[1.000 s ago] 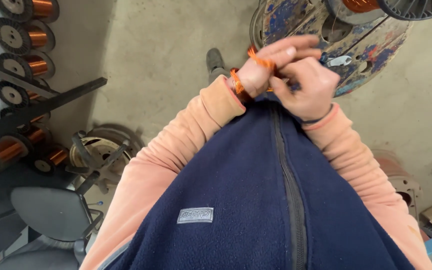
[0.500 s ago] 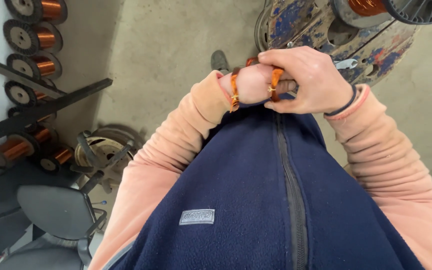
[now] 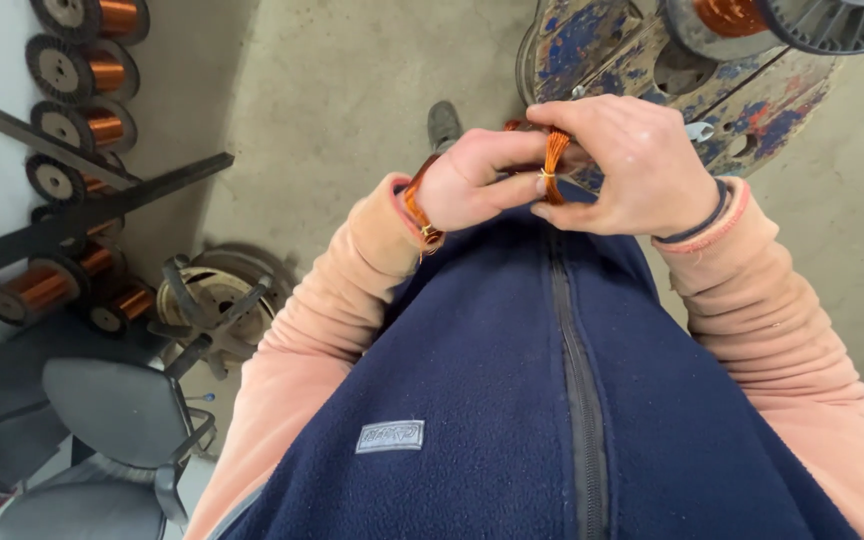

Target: Trim and strip insulation or excess length from bundled copper wire coils using pliers.

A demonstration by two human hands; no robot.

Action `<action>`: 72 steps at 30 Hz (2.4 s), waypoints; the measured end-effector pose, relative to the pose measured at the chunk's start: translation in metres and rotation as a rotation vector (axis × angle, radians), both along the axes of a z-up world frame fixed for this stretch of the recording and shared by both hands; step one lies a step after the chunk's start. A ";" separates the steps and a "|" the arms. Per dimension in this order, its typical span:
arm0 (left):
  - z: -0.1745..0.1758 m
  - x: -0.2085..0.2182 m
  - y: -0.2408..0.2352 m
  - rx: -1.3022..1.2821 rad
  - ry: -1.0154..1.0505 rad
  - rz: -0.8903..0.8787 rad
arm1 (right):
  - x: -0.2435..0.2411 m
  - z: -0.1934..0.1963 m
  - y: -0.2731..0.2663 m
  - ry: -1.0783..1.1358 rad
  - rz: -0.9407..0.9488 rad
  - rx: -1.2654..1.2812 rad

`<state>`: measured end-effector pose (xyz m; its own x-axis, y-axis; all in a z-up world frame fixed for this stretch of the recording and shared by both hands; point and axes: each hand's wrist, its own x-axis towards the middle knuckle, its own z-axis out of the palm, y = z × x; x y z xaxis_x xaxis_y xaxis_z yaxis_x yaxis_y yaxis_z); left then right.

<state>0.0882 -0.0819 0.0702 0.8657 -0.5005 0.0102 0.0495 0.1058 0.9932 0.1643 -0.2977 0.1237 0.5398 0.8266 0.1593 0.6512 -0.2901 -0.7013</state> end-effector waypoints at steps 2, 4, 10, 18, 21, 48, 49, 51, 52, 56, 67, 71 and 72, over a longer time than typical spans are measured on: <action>-0.002 -0.004 0.000 0.016 0.055 0.068 | -0.002 -0.002 -0.001 0.015 -0.025 0.000; -0.008 -0.009 -0.002 0.031 0.121 0.134 | -0.007 -0.008 -0.004 0.039 -0.051 -0.002; 0.004 -0.003 -0.003 0.115 0.126 0.195 | -0.014 -0.012 -0.001 0.053 -0.085 0.043; -0.031 -0.001 0.022 -0.344 0.483 0.180 | -0.014 -0.014 -0.021 0.084 -0.273 0.153; -0.050 0.009 0.035 -0.522 0.412 0.129 | -0.038 -0.049 -0.063 0.202 -0.529 0.174; -0.002 0.042 0.040 0.242 -0.201 -0.119 | -0.114 -0.259 -0.074 -0.177 -1.091 -0.386; 0.004 0.041 0.038 0.242 -0.196 -0.113 | -0.109 -0.260 -0.075 -0.175 -1.083 -0.388; 0.016 0.042 0.031 0.300 -0.088 -0.148 | -0.096 -0.260 -0.081 0.015 -1.229 -0.394; 0.010 0.040 0.030 0.297 -0.090 -0.135 | -0.092 -0.263 -0.087 0.007 -1.217 -0.394; 0.005 0.029 0.018 0.237 -0.105 -0.127 | -0.093 -0.296 -0.130 0.142 -1.187 -0.401; -0.015 0.009 -0.028 -0.516 0.533 -0.231 | -0.102 -0.123 -0.154 1.312 -0.668 1.061; 0.009 0.005 -0.045 -0.336 0.467 -0.146 | -0.083 -0.109 -0.163 1.237 -0.664 0.593; 0.016 0.006 -0.050 -0.205 0.411 -0.098 | -0.074 -0.097 -0.161 1.119 -0.613 0.405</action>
